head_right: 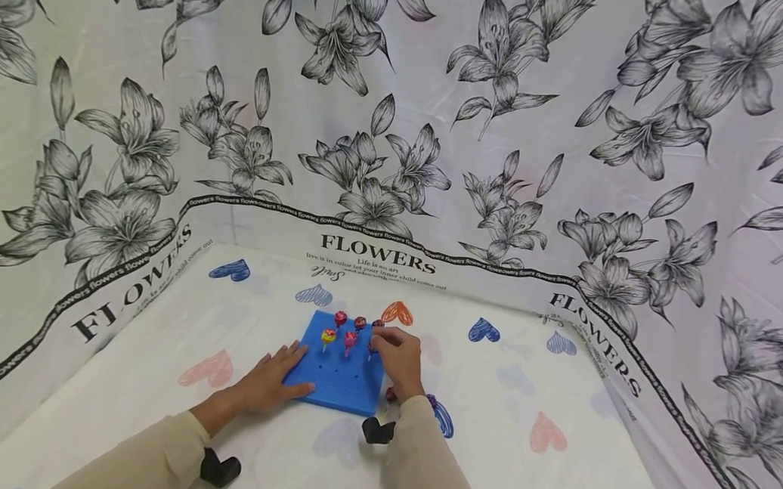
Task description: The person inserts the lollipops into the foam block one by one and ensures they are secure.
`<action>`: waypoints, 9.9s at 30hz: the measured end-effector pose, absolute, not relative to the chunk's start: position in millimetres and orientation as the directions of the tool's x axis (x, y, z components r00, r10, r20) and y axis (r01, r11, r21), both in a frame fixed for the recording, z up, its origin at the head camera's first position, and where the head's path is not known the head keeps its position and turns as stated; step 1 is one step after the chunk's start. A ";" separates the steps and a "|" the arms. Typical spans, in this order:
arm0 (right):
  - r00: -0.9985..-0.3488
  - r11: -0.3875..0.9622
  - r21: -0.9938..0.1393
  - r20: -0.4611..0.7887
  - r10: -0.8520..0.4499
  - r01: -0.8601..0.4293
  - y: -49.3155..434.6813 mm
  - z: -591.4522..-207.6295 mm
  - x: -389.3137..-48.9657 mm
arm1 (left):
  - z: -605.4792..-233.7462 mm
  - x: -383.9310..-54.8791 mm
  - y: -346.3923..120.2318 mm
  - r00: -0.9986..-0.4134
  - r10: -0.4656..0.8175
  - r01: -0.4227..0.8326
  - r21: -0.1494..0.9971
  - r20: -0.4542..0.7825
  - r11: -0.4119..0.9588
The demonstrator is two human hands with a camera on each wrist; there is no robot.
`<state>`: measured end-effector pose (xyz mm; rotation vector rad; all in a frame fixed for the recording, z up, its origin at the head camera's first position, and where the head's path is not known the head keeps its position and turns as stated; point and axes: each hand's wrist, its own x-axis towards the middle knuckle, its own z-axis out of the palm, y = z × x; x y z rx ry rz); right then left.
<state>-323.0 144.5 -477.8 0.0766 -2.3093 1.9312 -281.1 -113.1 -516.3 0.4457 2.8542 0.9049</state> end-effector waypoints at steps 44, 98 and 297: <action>-0.813 -0.027 -0.813 0.579 0.056 -0.581 213.0 -365.4 -251.1 | -512.0 -277.7 -115.0 -0.949 0.316 0.249 0.576 -0.018 0.779; -0.979 0.523 -0.842 -0.024 0.204 0.129 236.3 -483.1 -262.3 | -517.9 -277.7 -111.3 -0.955 0.296 0.222 0.574 -0.036 0.788; -0.978 0.060 -0.992 0.118 0.175 -0.109 231.9 -460.7 -271.3 | -517.1 -284.2 -114.1 -0.954 0.301 0.247 0.541 -0.013 0.804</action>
